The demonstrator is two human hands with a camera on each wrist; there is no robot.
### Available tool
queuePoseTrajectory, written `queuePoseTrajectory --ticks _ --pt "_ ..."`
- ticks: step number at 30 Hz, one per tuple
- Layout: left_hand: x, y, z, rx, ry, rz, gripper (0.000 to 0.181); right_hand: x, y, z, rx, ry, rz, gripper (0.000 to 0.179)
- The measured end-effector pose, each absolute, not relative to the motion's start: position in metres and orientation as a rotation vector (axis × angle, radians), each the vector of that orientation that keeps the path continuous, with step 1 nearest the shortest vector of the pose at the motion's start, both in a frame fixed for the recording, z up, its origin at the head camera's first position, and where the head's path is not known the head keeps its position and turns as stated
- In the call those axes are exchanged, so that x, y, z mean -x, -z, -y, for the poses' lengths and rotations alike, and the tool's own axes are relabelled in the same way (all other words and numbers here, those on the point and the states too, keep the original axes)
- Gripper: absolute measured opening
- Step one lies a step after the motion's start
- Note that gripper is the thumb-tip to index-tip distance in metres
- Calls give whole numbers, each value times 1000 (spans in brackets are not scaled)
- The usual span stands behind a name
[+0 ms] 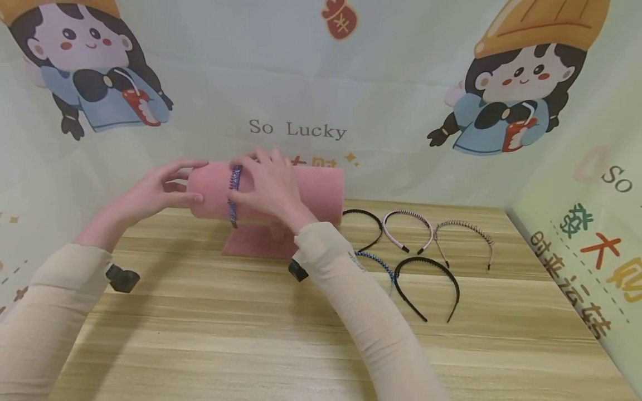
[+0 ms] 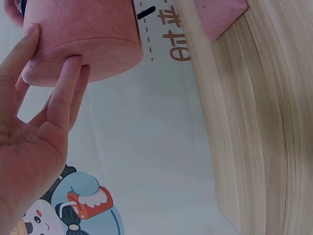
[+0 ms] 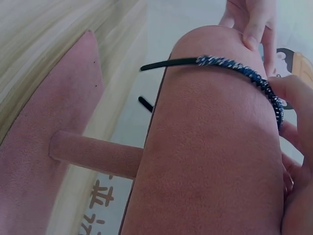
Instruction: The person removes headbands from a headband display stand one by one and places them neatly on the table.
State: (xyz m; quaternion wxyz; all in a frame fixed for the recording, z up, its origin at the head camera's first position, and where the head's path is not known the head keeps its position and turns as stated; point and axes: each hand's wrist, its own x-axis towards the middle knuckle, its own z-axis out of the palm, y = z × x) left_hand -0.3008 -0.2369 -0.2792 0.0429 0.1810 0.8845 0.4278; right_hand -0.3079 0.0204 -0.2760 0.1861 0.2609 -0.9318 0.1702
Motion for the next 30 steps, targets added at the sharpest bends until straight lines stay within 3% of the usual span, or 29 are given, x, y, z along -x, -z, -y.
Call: queuePoseTrajectory --ticks 7,30 --pt "302 279 237 -547 -1319 -2709 70 307 275 -29 -833 -625 2573 45" --pt "303 281 237 -546 -1316 -2719 71 299 277 -43 -896 -1175 2438 53"
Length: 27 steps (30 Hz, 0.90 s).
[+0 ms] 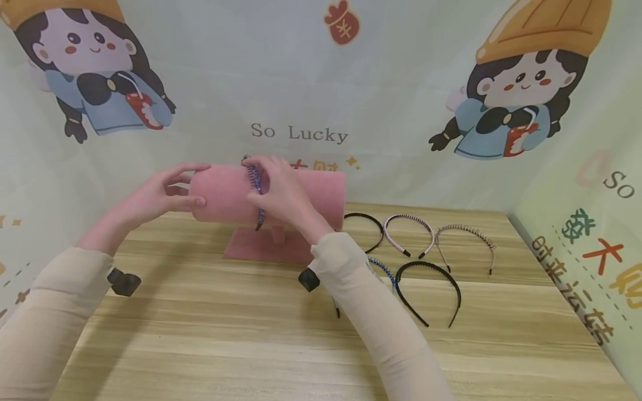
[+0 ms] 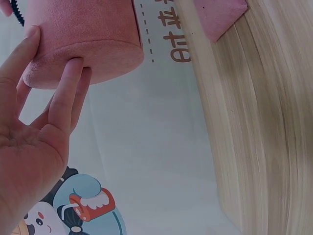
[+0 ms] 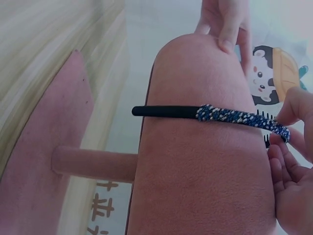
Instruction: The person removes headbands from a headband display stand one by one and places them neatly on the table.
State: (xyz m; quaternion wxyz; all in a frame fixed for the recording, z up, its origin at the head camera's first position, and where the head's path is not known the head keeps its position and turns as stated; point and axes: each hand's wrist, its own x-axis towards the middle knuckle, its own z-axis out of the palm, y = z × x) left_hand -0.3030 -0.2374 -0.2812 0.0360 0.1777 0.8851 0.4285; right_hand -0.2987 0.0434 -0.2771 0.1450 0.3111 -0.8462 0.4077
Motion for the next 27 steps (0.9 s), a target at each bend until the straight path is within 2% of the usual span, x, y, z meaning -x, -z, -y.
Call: queuePoseTrajectory --ticks 18,27 --pt "302 282 237 -544 -1338 -2713 70 279 281 -47 -690 -1637 2354 49" --pt "303 283 238 -525 -1331 -2714 71 275 281 -52 -627 -1469 2403 64"
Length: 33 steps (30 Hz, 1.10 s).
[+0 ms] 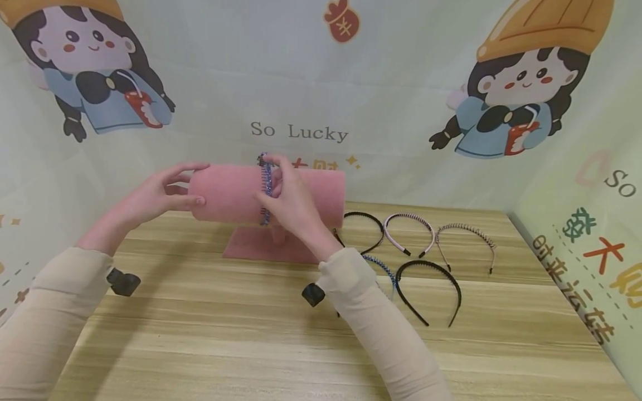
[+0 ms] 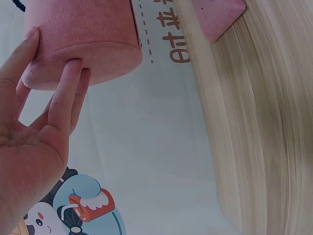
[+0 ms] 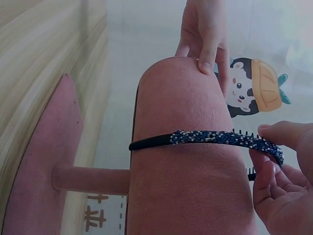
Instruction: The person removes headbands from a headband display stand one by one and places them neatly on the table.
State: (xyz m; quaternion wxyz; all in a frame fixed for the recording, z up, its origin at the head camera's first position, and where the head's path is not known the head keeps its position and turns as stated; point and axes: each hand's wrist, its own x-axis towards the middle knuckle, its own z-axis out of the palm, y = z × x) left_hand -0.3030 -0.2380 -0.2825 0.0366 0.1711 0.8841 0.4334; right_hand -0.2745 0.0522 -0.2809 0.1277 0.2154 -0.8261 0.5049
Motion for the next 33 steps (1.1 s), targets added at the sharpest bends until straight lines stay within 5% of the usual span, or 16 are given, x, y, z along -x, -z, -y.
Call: queuePoseTrajectory --ticks 33 --pt "300 281 236 -543 -1337 -2714 70 258 276 -86 -455 -1176 2465 66"
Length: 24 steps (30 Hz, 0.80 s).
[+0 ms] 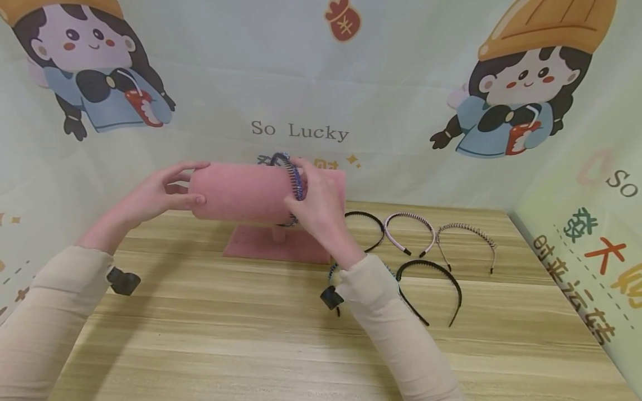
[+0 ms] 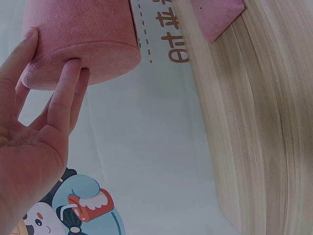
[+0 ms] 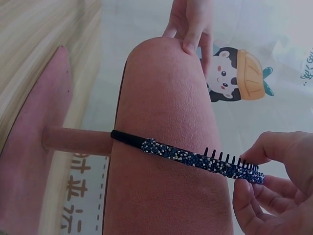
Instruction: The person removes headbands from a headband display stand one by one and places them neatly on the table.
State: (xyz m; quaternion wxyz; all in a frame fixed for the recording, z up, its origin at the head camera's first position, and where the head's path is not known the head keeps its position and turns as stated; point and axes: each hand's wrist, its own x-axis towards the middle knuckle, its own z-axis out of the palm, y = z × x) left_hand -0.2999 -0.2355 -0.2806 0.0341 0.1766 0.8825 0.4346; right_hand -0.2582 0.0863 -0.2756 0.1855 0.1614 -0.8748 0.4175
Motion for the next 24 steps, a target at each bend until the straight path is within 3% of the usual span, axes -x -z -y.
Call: queuePoseTrajectory --ticks 24 --pt "300 281 235 -538 -1347 -2697 70 248 269 -123 -328 -1162 2515 64"
